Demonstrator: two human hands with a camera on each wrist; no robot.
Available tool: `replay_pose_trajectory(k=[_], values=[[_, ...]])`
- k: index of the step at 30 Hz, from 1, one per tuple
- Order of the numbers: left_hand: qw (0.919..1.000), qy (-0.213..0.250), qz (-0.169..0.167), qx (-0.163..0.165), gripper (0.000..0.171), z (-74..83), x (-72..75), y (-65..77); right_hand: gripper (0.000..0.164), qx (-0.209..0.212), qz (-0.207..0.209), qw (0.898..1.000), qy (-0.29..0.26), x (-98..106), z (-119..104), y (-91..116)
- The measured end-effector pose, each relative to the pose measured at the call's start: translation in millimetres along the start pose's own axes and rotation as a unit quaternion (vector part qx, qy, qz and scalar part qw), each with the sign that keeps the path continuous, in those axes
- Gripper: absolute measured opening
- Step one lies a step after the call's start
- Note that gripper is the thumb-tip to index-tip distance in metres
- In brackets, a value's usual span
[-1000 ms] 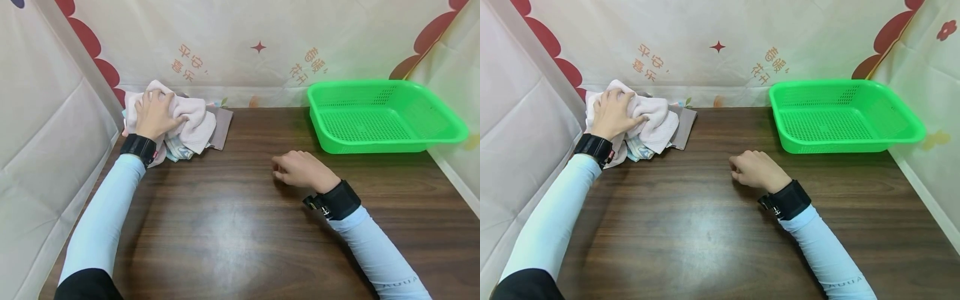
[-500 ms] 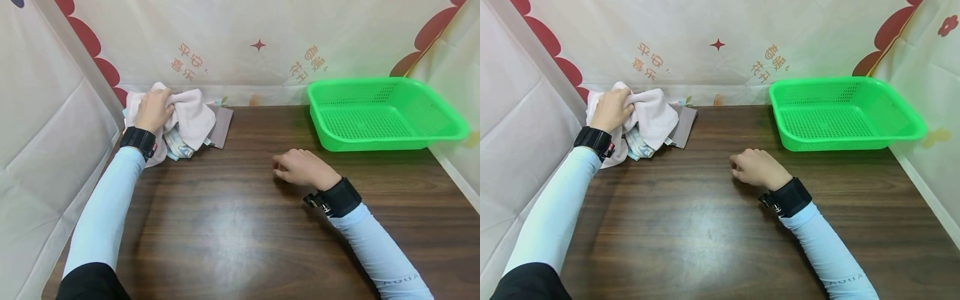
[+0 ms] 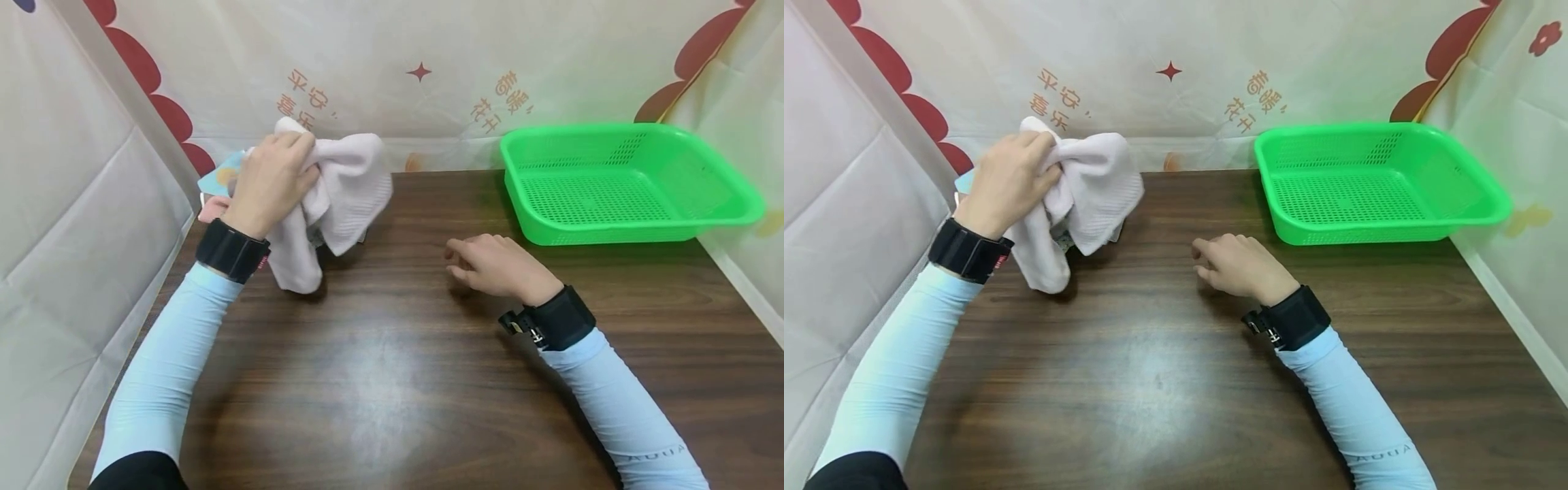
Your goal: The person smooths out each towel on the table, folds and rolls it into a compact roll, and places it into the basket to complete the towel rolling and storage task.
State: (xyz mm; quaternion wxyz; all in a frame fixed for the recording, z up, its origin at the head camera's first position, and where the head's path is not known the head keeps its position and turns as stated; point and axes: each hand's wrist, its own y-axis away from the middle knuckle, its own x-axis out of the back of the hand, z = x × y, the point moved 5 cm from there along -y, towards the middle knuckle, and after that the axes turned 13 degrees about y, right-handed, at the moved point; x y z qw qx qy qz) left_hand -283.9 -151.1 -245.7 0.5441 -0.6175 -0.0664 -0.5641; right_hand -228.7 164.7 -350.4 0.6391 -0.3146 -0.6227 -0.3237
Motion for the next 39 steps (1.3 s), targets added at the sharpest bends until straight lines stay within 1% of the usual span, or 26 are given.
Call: replay_pose_trajectory(k=[2,4,8,10,13,15,16,18,19,21,23,25,27,28,30,32,33,34,35,37,39], values=[[0.9998,0.002,-0.009,-0.018,0.013,19.3,-6.5,-1.6,0.031,-0.013,0.031,0.999,0.002,3.2,2.3,1.0],[0.9991,0.006,-0.021,-0.037,0.015,38.0,-17.0,-0.9,0.038,-0.031,0.067,0.997,0.002,8.3,5.2,2.4],[0.9965,0.018,-0.038,-0.073,0.016,73.7,-45.9,7.6,0.052,-0.081,0.129,0.988,-0.009,20.2,12.6,6.2],[0.9944,0.024,-0.040,-0.095,0.015,88.8,-61.4,12.8,0.057,-0.108,0.149,0.983,-0.018,24.0,16.7,8.3],[0.9920,0.024,-0.032,-0.120,0.012,105.4,-81.8,19.5,0.063,-0.132,0.153,0.979,-0.026,26.0,21.2,11.1],[0.9910,0.025,-0.025,-0.129,0.012,111.9,-91.6,22.7,0.058,-0.131,0.150,0.980,-0.020,25.6,22.3,11.9],[0.9908,0.024,-0.023,-0.131,0.011,113.6,-95.5,23.9,0.053,-0.126,0.149,0.981,-0.016,25.1,22.3,11.8],[0.9905,0.029,-0.031,-0.131,0.016,114.1,-101.2,26.0,0.034,-0.113,0.144,0.983,-0.006,24.3,21.4,11.4],[0.9908,0.037,-0.038,-0.124,0.020,112.3,-103.1,26.4,0.024,-0.106,0.143,0.984,-0.001,23.6,21.2,11.0],[0.9914,0.065,-0.056,-0.098,0.027,104.4,-105.4,25.2,0.013,-0.099,0.137,0.986,0.006,22.8,20.8,10.7],[0.9913,0.099,-0.070,-0.051,0.033,88.7,-108.0,22.3,0.011,-0.097,0.126,0.987,0.012,22.2,21.4,11.2],[0.9889,0.124,-0.082,0.010,0.034,66.2,-111.6,19.8,0.011,-0.098,0.115,0.988,0.018,22.1,22.3,12.2],[0.9829,0.133,-0.109,0.065,0.034,40.7,-118.3,20.4,0.012,-0.098,0.102,0.990,0.022,22.2,23.5,13.4],[0.9785,0.133,-0.131,0.087,0.033,28.5,-122.3,22.7,0.012,-0.098,0.096,0.990,0.022,22.2,24.0,13.8],[0.9656,0.135,-0.187,0.121,0.033,7.3,-129.9,30.4,0.011,-0.094,0.086,0.992,0.023,22.9,24.3,14.0],[0.9531,0.140,-0.230,0.138,0.035,-7.3,-133.7,38.8,0.012,-0.090,0.082,0.992,0.024,24.0,25.1,13.2],[0.9492,0.141,-0.244,0.140,0.036,-11.9,-133.9,42.2,0.012,-0.090,0.081,0.992,0.023,25.1,25.5,12.6],[0.9472,0.140,-0.253,0.139,0.039,-15.0,-132.9,44.7,0.012,-0.089,0.082,0.992,0.021,26.6,26.0,12.2],[0.9469,0.136,-0.258,0.136,0.041,-17.0,-131.6,46.3,0.012,-0.089,0.083,0.992,0.020,28.3,26.9,12.1],[0.9494,0.120,-0.264,0.121,0.045,-17.7,-128.5,46.6,0.013,-0.095,0.083,0.992,0.018,31.6,29.8,13.0],[0.9485,0.106,-0.278,0.109,0.046,-17.3,-127.6,45.4,0.013,-0.103,0.080,0.991,0.018,34.6,33.4,15.8]])
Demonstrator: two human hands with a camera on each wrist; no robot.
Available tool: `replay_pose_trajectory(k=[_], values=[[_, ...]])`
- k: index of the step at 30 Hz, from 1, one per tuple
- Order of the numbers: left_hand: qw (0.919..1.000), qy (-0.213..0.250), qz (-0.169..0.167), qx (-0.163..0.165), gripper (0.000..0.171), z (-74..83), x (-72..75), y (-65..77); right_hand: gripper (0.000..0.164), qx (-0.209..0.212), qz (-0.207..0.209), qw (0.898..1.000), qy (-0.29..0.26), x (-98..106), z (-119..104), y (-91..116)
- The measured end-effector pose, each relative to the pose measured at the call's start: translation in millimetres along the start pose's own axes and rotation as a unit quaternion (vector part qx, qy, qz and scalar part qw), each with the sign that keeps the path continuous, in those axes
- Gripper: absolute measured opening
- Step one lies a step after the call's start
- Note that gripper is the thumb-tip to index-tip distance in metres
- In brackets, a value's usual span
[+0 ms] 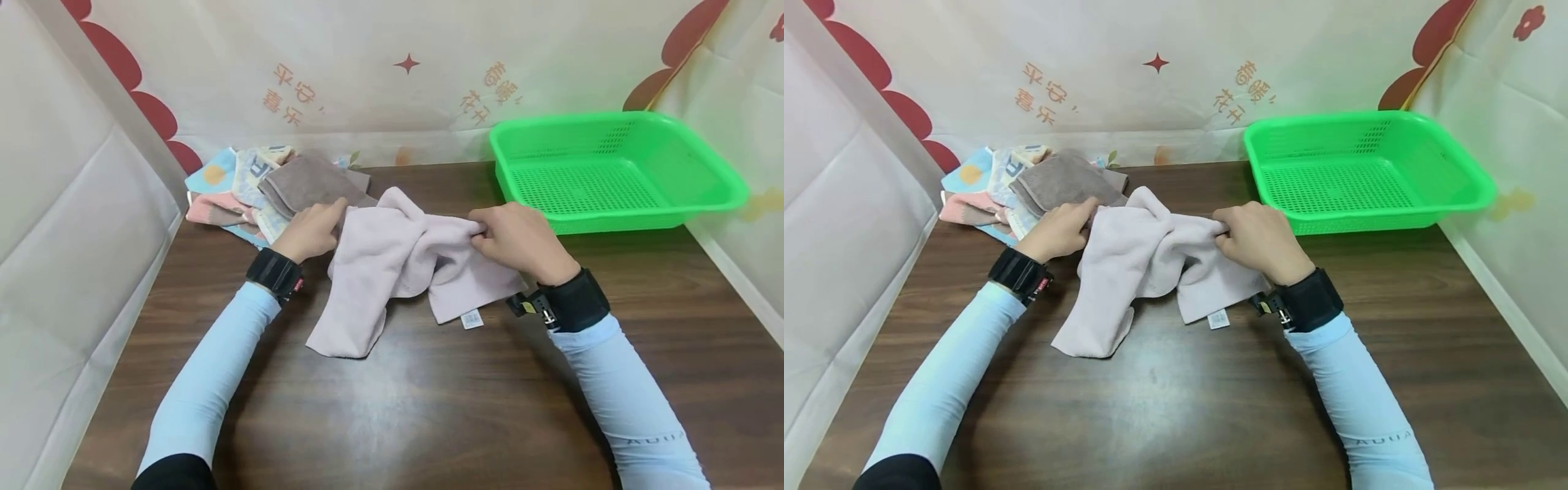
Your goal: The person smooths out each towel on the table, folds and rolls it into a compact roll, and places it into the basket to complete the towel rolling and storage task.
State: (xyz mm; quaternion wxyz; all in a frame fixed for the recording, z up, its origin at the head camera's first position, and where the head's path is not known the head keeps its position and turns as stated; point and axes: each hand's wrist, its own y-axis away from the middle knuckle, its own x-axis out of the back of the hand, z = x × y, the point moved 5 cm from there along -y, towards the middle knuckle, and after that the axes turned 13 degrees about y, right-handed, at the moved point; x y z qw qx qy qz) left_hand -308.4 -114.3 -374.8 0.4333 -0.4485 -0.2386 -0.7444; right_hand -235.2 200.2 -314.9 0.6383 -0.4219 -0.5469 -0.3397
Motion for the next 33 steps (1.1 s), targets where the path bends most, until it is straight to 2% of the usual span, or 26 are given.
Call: replay_pose_trajectory(k=[3,5,8,13,16,20,23,25,27,29,31,33], values=[[0.9998,-0.011,-0.017,0.003,0.041,-2.5,5.9,3.4,0.013,-0.004,-0.011,1.000,0.003,4.6,3.0,-0.8],[0.9998,-0.012,-0.015,0.004,0.030,-2.5,11.1,4.5,0.013,-0.007,-0.020,1.000,0.001,7.2,5.9,1.2],[0.9996,-0.013,0.023,-0.002,0.013,-0.7,25.5,8.1,0.013,-0.011,-0.030,0.999,-0.001,11.3,10.2,3.1],[0.9935,0.000,0.113,-0.014,0.010,-4.3,52.1,15.6,0.012,-0.018,-0.053,0.998,0.000,15.8,17.5,8.3],[0.9855,0.006,0.170,-0.008,0.018,-14.2,69.6,22.9,0.012,-0.020,-0.064,0.998,0.004,17.3,21.6,14.4],[0.9678,0.008,0.251,0.018,0.023,-32.6,100.3,37.3,0.013,-0.023,-0.069,0.997,0.011,19.3,28.6,24.7],[0.9525,-0.009,0.300,0.053,0.023,-48.1,123.0,50.3,0.015,-0.026,-0.069,0.997,0.019,21.1,35.2,34.0],[0.9437,-0.021,0.320,0.079,0.024,-59.5,132.0,59.6,0.017,-0.028,-0.069,0.997,0.027,21.9,39.7,40.9],[0.9405,-0.029,0.324,0.098,0.025,-68.5,133.8,68.0,0.016,-0.029,-0.078,0.996,0.032,19.5,43.6,47.5],[0.9454,-0.029,0.306,0.109,0.026,-73.3,128.6,73.8,0.011,-0.029,-0.099,0.994,0.031,13.2,46.0,54.4],[0.9541,-0.034,0.280,0.101,0.030,-71.4,119.2,77.5,0.013,-0.031,-0.121,0.992,0.023,4.6,47.2,61.9],[0.9594,-0.049,0.267,0.076,0.037,-60.5,110.1,79.4,0.027,-0.041,-0.135,0.990,0.020,-3.3,49.3,70.5]])
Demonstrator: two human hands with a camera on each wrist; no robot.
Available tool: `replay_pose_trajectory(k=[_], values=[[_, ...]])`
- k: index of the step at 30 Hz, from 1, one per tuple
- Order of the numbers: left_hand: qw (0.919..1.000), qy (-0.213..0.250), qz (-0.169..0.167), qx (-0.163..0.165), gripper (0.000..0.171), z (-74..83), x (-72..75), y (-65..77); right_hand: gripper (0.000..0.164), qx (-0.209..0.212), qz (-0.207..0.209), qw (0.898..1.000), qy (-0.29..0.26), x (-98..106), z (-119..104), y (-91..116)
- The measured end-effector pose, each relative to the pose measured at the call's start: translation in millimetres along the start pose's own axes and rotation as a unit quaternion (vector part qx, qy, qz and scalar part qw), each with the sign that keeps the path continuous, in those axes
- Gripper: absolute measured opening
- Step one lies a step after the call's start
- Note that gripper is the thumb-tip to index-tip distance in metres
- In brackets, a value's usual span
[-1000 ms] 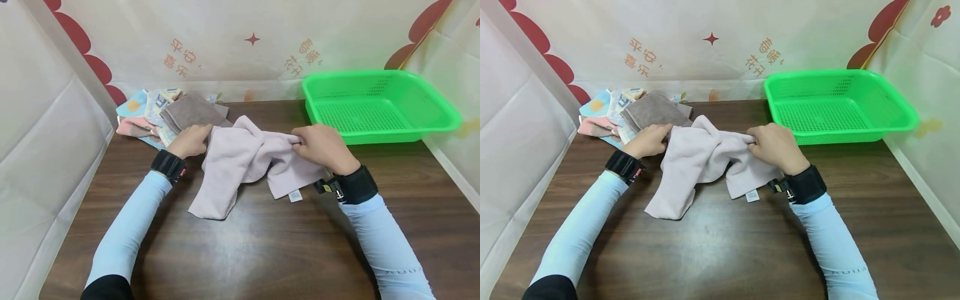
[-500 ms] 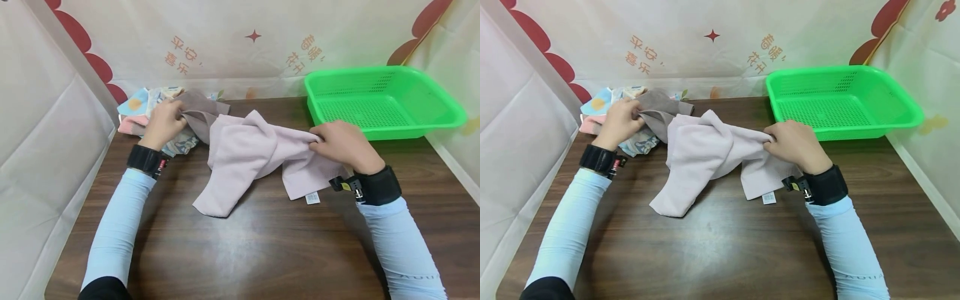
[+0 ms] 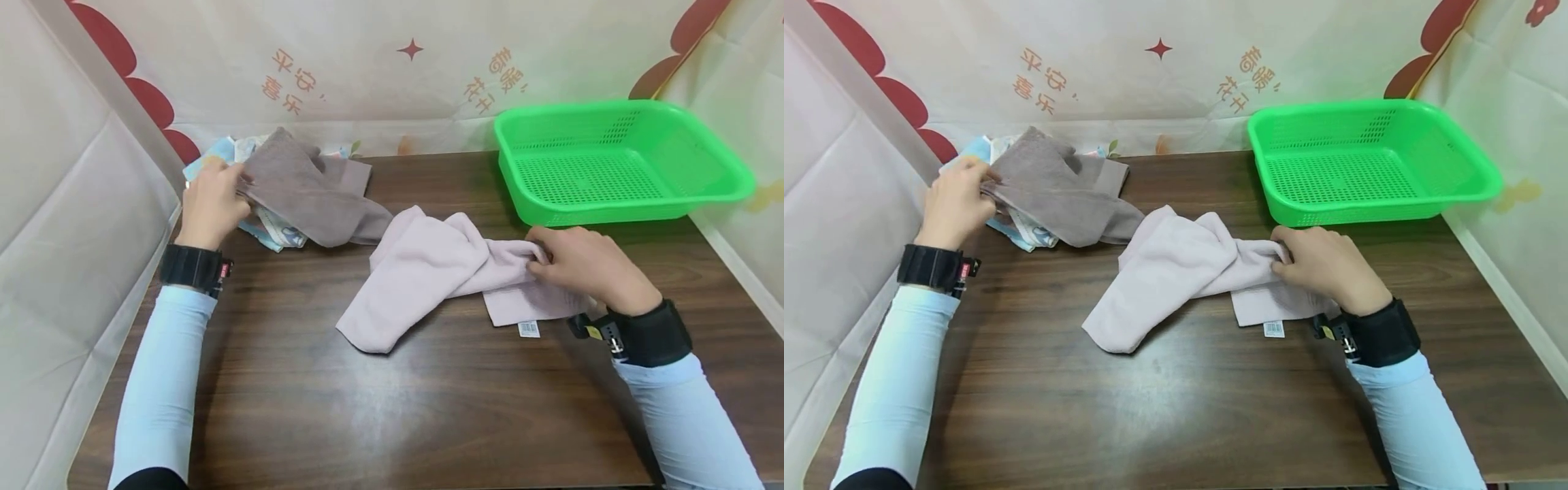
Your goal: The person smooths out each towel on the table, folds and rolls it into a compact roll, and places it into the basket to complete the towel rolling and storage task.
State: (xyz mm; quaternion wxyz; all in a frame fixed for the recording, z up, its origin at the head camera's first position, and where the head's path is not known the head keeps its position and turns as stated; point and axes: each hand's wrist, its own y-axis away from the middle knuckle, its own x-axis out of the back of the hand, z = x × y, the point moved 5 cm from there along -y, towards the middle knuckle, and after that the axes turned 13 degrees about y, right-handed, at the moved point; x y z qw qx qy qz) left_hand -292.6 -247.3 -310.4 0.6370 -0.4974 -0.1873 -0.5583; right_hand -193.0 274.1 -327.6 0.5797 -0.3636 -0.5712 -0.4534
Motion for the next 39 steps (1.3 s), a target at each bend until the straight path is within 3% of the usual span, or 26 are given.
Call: replay_pose_trajectory(k=[4,6,8,11,12,14,16,18,22,24,26,28,30,33,37,39], values=[[0.9937,-0.036,0.032,-0.101,0.039,45.9,-8.3,21.3,0.043,-0.031,-0.026,0.999,-0.007,-14.9,7.0,9.1],[0.9867,-0.041,0.022,-0.155,0.024,78.5,-22.7,36.2,0.042,-0.034,-0.035,0.999,-0.015,-21.0,10.7,12.1],[0.9800,-0.024,-0.036,-0.194,0.014,111.0,-46.8,53.5,0.033,-0.023,-0.015,0.999,-0.022,-24.2,12.1,13.5],[0.9621,-0.009,-0.139,-0.234,0.025,148.8,-86.2,80.0,0.017,0.009,0.063,0.997,-0.034,-22.8,11.2,15.3],[0.9562,-0.008,-0.162,-0.244,0.027,156.9,-96.5,86.9,0.015,0.019,0.094,0.995,-0.039,-20.4,10.7,16.9],[0.9483,-0.018,-0.177,-0.263,0.026,165.2,-108.7,96.4,0.017,0.029,0.140,0.988,-0.057,-15.6,10.7,20.1],[0.9449,-0.025,-0.181,-0.272,0.021,165.3,-111.5,99.6,0.019,0.034,0.167,0.982,-0.086,-9.9,11.8,24.8],[0.9459,-0.019,-0.199,-0.255,0.017,159.4,-104.5,96.9,0.022,0.026,0.174,0.976,-0.127,-4.0,14.8,32.3],[0.9529,0.003,-0.231,-0.196,0.016,140.6,-66.4,80.7,0.019,-0.013,0.166,0.962,-0.214,11.3,29.5,50.7],[0.9621,0.007,-0.205,-0.179,0.017,128.9,-37.2,72.1,0.016,-0.039,0.166,0.956,-0.238,23.3,42.1,58.0],[0.9718,0.006,-0.156,-0.177,0.016,116.9,-8.2,66.7,0.012,-0.069,0.166,0.954,-0.238,33.1,59.4,65.7],[0.9797,0.001,-0.108,-0.169,0.014,103.3,16.3,65.8,0.010,-0.090,0.167,0.958,-0.215,38.2,80.0,70.0],[0.9849,-0.007,-0.089,-0.148,0.016,87.6,31.1,68.8,0.004,-0.099,0.155,0.970,-0.159,35.6,100.9,71.6],[0.9844,-0.017,-0.153,-0.086,0.024,62.6,28.2,81.8,0.015,-0.091,0.095,0.988,-0.081,14.9,121.0,63.1],[0.9615,-0.041,-0.271,-0.022,0.025,38.1,3.8,104.3,0.035,-0.076,0.007,0.997,-0.022,-21.9,125.0,58.9],[0.9547,-0.053,-0.292,-0.025,0.024,36.1,-6.6,110.9,0.039,-0.086,0.008,0.996,-0.004,-29.7,115.7,62.7]])
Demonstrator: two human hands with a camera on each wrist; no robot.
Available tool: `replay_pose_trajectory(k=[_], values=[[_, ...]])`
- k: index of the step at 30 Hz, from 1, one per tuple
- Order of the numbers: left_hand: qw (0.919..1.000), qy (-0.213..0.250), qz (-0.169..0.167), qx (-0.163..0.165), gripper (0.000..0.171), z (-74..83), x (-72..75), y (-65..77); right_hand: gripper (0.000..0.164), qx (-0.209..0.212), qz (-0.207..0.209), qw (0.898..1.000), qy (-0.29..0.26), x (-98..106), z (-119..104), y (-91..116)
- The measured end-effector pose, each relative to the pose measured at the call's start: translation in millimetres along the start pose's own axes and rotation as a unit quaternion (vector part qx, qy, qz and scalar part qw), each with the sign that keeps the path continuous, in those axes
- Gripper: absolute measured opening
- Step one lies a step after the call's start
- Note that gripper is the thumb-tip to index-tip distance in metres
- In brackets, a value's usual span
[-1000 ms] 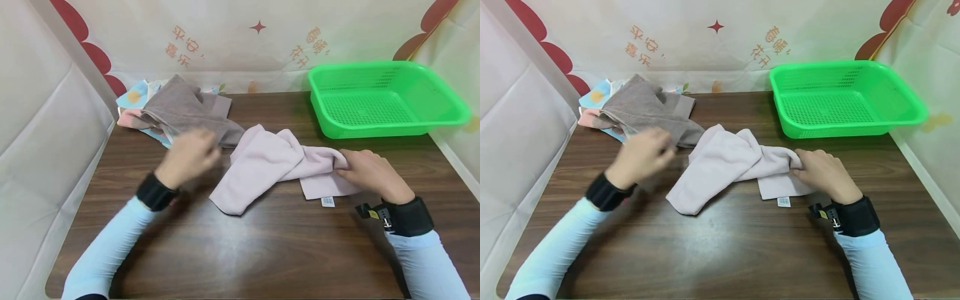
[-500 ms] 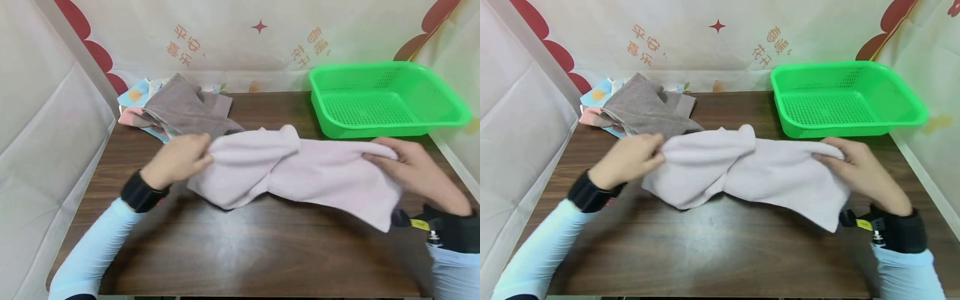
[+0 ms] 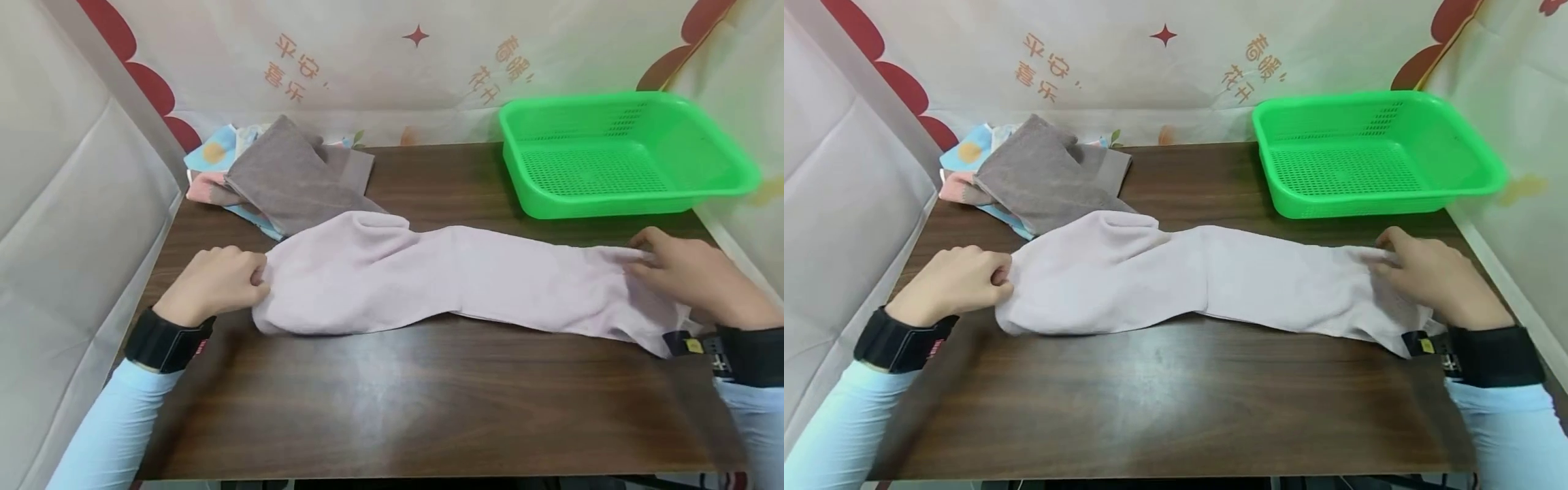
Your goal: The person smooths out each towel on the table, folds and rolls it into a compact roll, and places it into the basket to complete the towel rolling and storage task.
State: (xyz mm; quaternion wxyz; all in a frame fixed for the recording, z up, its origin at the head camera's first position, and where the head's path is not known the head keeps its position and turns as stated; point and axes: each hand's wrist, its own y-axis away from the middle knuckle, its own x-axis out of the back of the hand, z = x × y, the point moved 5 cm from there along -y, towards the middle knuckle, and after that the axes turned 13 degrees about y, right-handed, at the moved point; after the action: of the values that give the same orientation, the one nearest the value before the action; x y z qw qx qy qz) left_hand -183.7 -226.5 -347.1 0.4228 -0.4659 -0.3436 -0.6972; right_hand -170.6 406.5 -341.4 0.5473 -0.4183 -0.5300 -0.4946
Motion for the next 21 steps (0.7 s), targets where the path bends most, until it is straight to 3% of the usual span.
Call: replay_pose_trajectory(k=[2,5,9,11,14,17,21], values=[[0.9997,-0.007,0.007,-0.021,0.024,6.9,-6.7,-1.6,0.038,0.014,0.027,1.000,-0.001,-1.0,-20.4,6.3],[0.9967,-0.012,0.012,-0.080,0.030,31.3,-18.5,-4.6,0.032,0.083,0.072,0.994,-0.022,-1.5,-66.5,14.2],[0.9835,-0.033,-0.030,-0.176,0.044,70.1,-42.3,-4.2,0.031,0.177,0.070,0.982,-0.012,-11.8,-119.4,21.8],[0.9750,-0.051,-0.042,-0.212,0.039,83.9,-50.6,-2.3,0.027,0.190,0.076,0.979,0.014,-15.8,-131.9,24.7],[0.9642,-0.071,-0.020,-0.255,0.017,95.0,-53.7,-0.8,0.018,0.202,0.109,0.973,0.027,-14.6,-136.9,27.8],[0.9619,-0.073,-0.008,-0.263,0.015,96.3,-50.8,-0.9,0.014,0.211,0.107,0.972,0.016,-11.1,-132.2,29.2],[0.9727,-0.037,-0.045,-0.225,0.017,87.7,-42.7,4.7,0.014,0.214,0.049,0.976,0.002,-8.7,-123.2,36.3]])
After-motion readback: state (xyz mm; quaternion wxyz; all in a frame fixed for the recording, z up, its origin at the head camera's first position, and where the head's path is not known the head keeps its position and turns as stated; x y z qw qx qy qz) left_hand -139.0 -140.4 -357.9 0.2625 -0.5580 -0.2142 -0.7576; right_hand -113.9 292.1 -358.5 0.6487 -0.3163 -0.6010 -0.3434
